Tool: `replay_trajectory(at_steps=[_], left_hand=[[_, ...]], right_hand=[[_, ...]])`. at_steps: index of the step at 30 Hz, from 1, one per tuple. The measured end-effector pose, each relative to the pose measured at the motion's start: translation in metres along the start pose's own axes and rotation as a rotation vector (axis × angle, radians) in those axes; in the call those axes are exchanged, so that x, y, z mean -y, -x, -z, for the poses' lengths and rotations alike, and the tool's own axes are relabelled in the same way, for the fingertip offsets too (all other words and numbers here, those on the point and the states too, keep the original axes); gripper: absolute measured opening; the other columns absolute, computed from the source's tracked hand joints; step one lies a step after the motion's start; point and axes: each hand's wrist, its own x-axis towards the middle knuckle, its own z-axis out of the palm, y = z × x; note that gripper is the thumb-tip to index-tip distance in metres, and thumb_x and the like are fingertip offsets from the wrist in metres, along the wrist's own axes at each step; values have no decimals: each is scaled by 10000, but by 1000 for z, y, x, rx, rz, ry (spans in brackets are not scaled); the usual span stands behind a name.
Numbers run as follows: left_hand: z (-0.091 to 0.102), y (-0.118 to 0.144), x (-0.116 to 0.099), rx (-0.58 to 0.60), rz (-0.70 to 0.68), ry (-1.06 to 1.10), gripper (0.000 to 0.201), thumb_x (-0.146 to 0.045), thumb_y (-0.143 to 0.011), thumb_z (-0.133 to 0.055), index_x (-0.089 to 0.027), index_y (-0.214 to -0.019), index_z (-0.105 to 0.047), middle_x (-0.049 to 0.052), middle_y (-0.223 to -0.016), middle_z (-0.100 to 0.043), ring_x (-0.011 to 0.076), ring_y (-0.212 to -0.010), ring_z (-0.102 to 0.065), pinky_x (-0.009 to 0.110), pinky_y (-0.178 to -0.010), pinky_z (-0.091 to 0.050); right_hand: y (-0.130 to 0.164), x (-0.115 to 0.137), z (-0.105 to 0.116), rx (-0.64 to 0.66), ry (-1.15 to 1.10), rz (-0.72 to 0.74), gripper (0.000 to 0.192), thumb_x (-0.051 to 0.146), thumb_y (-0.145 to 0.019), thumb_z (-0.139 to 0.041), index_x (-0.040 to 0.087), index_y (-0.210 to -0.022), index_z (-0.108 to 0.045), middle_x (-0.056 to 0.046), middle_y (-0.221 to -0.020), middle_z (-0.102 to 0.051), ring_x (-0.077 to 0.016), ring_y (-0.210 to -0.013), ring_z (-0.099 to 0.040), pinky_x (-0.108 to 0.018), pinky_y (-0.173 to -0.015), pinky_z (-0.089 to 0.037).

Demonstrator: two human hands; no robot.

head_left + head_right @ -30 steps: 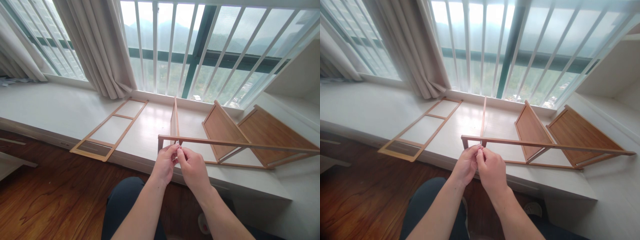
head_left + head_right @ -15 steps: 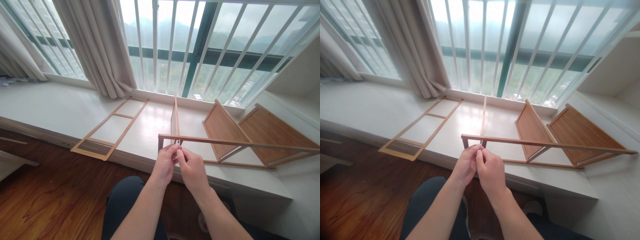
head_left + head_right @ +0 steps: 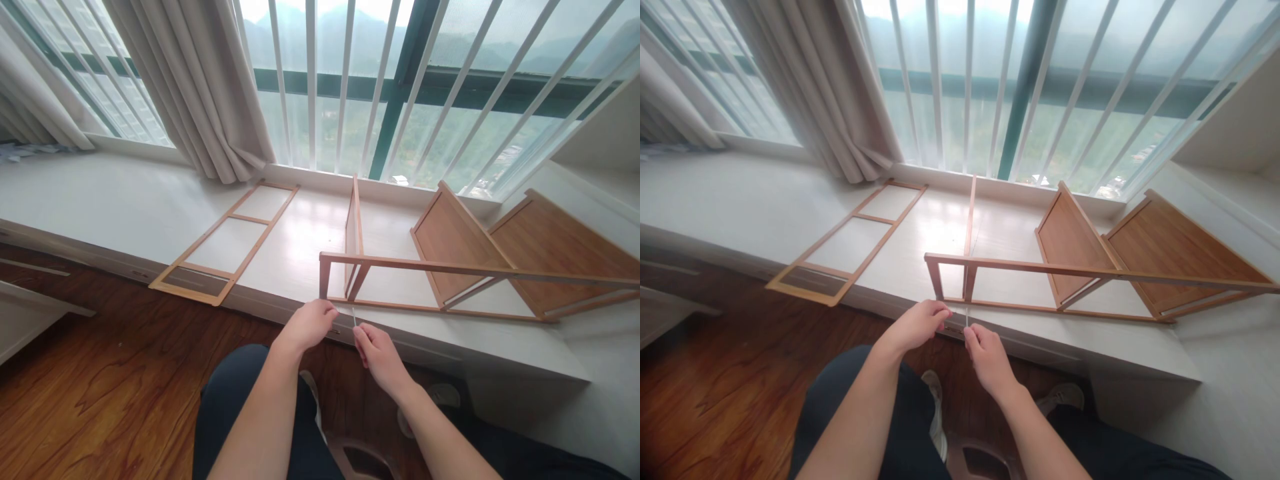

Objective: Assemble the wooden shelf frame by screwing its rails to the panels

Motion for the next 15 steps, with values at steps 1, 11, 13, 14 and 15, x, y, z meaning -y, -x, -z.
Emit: replay_trajectory(at_steps=[1, 11, 13, 14, 15], left_hand=[[-5, 0, 7, 6, 1, 37, 158, -333, -790, -642, -236, -742, -758, 33, -594, -648, 209, -568, -558, 305, -607, -366], [-28, -20, 19, -23, 14, -241, 589, -247, -907, -493, -209, -1493, -542, 182, -1136, -764, 345, -1034, -706, 407, -928, -474], [-31, -25, 18, 1, 22, -259, 591, -249, -911, -486, -195, -1497, -536, 205, -1213, -745, 361, -1098, -698, 419, -959, -470], [-33, -26, 18, 9, 24, -262, 590, -249, -909, -487, -195, -1495, -539, 210, -1238, -737, 367, -1123, -693, 421, -970, -468], [-35, -27, 17, 14, 25, -265, 591, -249, -906, -489, -197, -1492, -541, 212, -1258, -730, 372, -1143, -687, 425, -979, -466]], right_hand=[[-4, -6, -4, 1, -19, -18, 488, 588, -1002, -447, 226, -675, -465, 65, -540, -464, -117, -464, -441, -241, -483, -346], [-32, -36, -27, -103, -10, 4, 458, 569, -975, -450, 231, -669, -496, 53, -509, -485, -131, -449, -433, -245, -478, -320], [-32, -37, -27, -118, 3, 22, 463, 577, -974, -452, 235, -665, -497, 53, -507, -484, -137, -452, -429, -251, -483, -315], [-33, -37, -27, -123, 11, 31, 465, 579, -974, -454, 236, -663, -497, 53, -508, -487, -141, -456, -430, -254, -487, -312], [-33, -36, -27, -128, 22, 40, 466, 579, -973, -459, 238, -658, -496, 52, -511, -489, -146, -465, -434, -256, -494, -311]])
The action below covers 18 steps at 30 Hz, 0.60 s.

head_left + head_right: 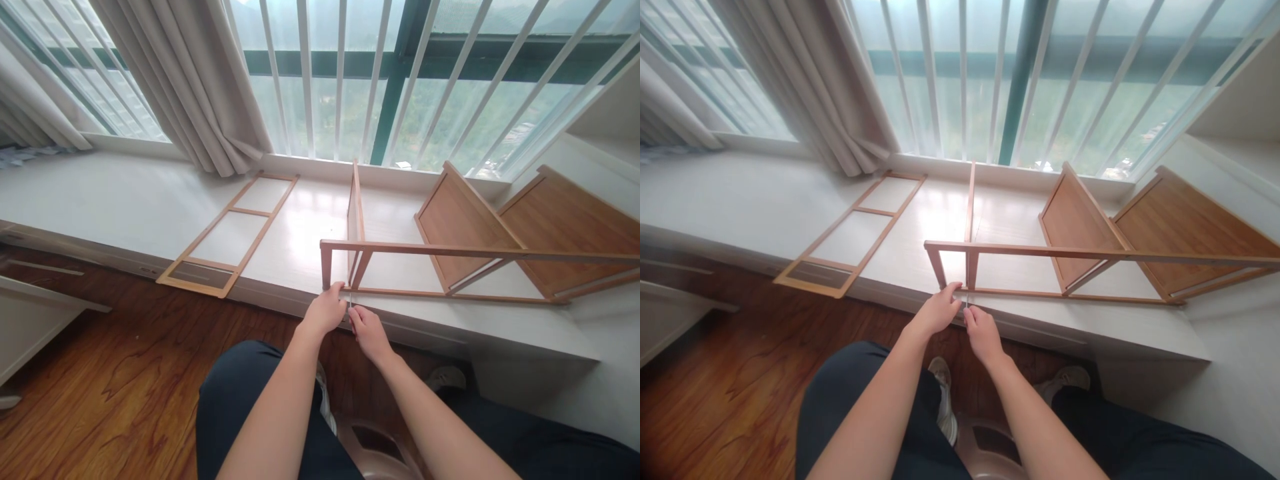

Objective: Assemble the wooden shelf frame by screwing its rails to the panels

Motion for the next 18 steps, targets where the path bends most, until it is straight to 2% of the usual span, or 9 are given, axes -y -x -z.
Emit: replay_trajectory(at_steps=[7, 12, 18], left_hand=[[-1, -2, -4, 21, 17, -40, 595, -279, -901, -493, -213, -1490, -542, 225, -1261, -724, 406, -1162, -676, 469, -982, -461], [-1, -2, -2, 37, 21, -40, 604, -280, -902, -498, -226, -1503, -525, 212, -1225, -738, 394, -1137, -688, 462, -966, -474], [0, -2, 0, 45, 22, -58, 604, -265, -910, -505, -242, -1514, -508, 194, -1327, -706, 373, -1192, -675, 450, -1009, -475]], right_hand=[[-4, 1, 0, -6, 85, 40, 469, 538, -992, -435, 242, -629, -457, 39, -541, -502, -165, -522, -461, -268, -552, -317], [-5, 2, -1, -1, 161, 44, 460, 509, -1009, -401, 241, -636, -438, 38, -555, -493, -172, -568, -474, -273, -599, -320], [-6, 3, 3, 0, 282, 43, 460, 497, -1040, -351, 235, -681, -472, 17, -628, -547, -176, -620, -512, -271, -631, -331]])
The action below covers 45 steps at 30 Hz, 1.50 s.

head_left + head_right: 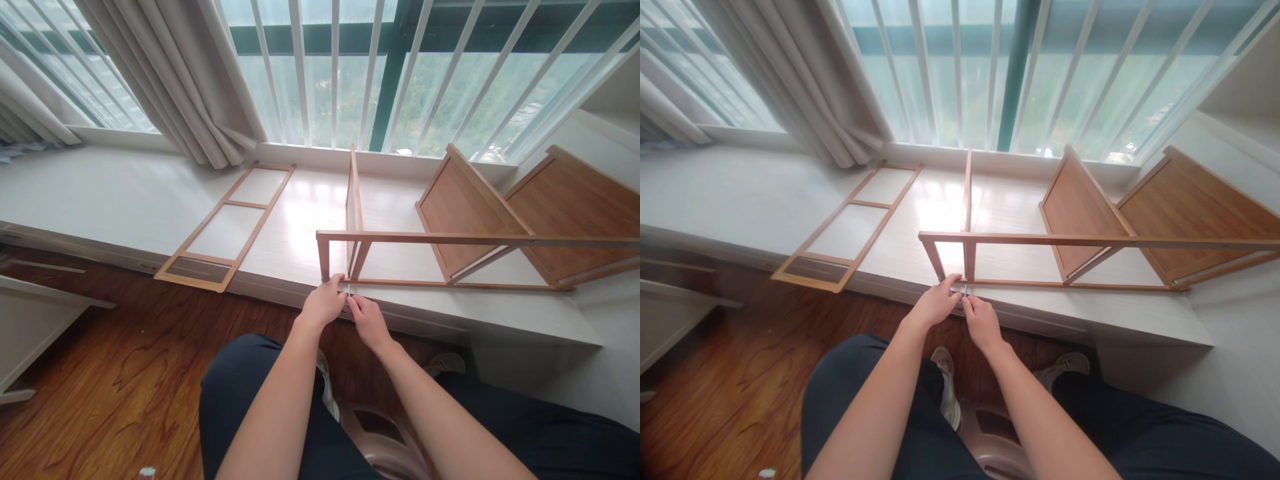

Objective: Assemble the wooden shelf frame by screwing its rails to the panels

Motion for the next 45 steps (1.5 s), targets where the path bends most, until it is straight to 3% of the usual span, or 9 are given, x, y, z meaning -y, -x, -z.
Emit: replay_trajectory(at_steps=[6, 13, 24, 32, 45], left_hand=[[0, -1, 0, 12, 18, -48, 594, -283, -930, -511, -274, -1523, -479, 154, -1361, -696, 337, -1225, -670, 424, -1034, -494], [-1, 0, 0, 26, 12, -52, 586, -284, -941, -500, -275, -1526, -468, 153, -1371, -692, 336, -1240, -666, 435, -1052, -493], [-1, 0, 0, 37, 15, -59, 584, -308, -948, -505, -279, -1529, -455, 163, -1389, -681, 345, -1271, -652, 442, -1055, -492], [-3, -1, 2, 34, 9, -57, 594, -294, -940, -495, -286, -1532, -449, 156, -1353, -701, 333, -1233, -671, 433, -1036, -502], [-1, 0, 0, 40, 14, -50, 604, -311, -931, -503, -286, -1532, -452, 156, -1320, -714, 332, -1202, -681, 429, -1018, -509]], right_hand=[[-1, 6, 2, 22, 212, -21, 356, 367, -1045, -412, 218, -765, -572, -25, -734, -650, -183, -683, -553, -275, -633, -282], [0, 14, 1, 45, 445, -77, 350, 359, -1088, -410, 212, -897, -664, -54, -863, -744, -183, -750, -639, -281, -610, -239], [2, 25, 0, 42, 632, -114, 343, 369, -1092, -411, 210, -979, -693, -91, -967, -775, -236, -839, -725, -278, -657, -351], [-1, 33, 3, 29, 569, -95, 312, 321, -1057, -455, 216, -907, -708, -96, -937, -774, -221, -799, -700, -279, -672, -350], [-3, 3, -13, -52, 243, -54, 465, 395, -1047, -278, 203, -713, -538, -17, -665, -613, -163, -635, -524, -253, -594, -338]])
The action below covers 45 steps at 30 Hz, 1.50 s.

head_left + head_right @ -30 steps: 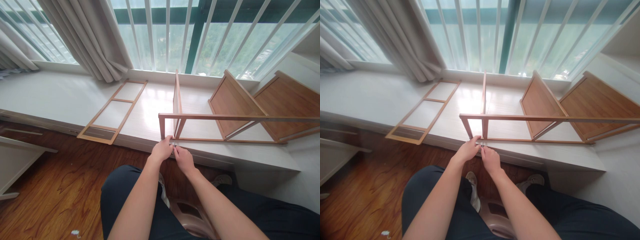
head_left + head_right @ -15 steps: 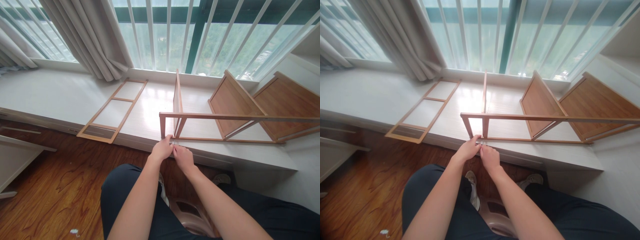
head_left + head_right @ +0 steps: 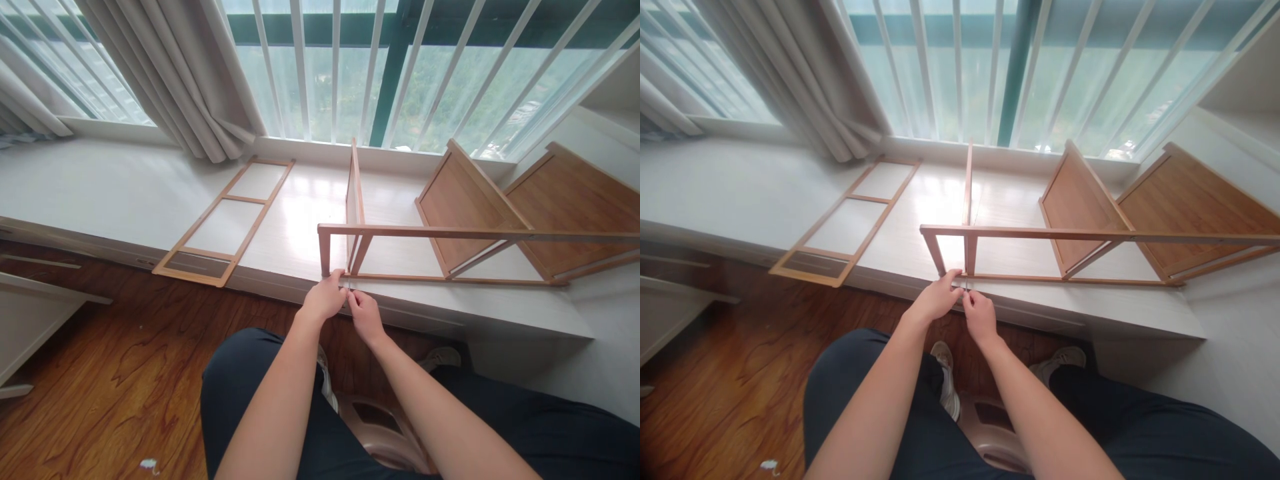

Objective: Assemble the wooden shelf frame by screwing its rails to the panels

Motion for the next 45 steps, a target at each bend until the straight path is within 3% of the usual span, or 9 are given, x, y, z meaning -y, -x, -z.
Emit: replay_trajectory(at_steps=[8, 21, 29, 37, 45], left_hand=[[2, 2, -2, 4, -2, -2, 591, -304, -942, -491, -287, -1532, -461, 153, -1327, -711, 327, -1194, -684, 430, -1024, -506], [1, 0, 0, 1, -1, 0, 592, -328, -962, -515, -295, -1549, -445, 114, -1328, -724, 296, -1217, -679, 382, -1041, -496], [2, 0, -1, 6, 5, 7, 594, -325, -956, -508, -296, -1545, -447, 119, -1318, -727, 307, -1213, -679, 406, -1036, -498], [0, -1, 0, 1, -1, 17, 614, -324, -943, -494, -285, -1554, -448, 140, -1341, -710, 326, -1223, -672, 426, -1049, -488], [2, 1, -2, 3, 3, 7, 615, -332, -944, -492, -287, -1555, -444, 151, -1329, -710, 335, -1205, -678, 437, -1034, -497]], right_hand=[[1, 17, 7, 12, 174, -106, 360, 310, -1034, -424, 209, -799, -677, -60, -816, -726, -173, -694, -588, -292, -598, -235], [-6, 37, 29, 126, 362, -100, 359, 360, -1046, -436, 234, -972, -765, -111, -975, -777, -251, -874, -712, -319, -730, -431], [-9, 36, 33, 125, 367, -72, 325, 331, -1013, -476, 230, -921, -770, -122, -937, -767, -280, -882, -715, -343, -741, -451], [-9, 21, 18, 110, 219, -72, 371, 309, -1019, -402, 218, -830, -708, -61, -813, -731, -193, -723, -615, -273, -632, -343], [-7, 8, 7, 46, 97, -49, 426, 313, -1026, -333, 205, -690, -573, -12, -684, -641, -158, -648, -516, -255, -605, -319]])
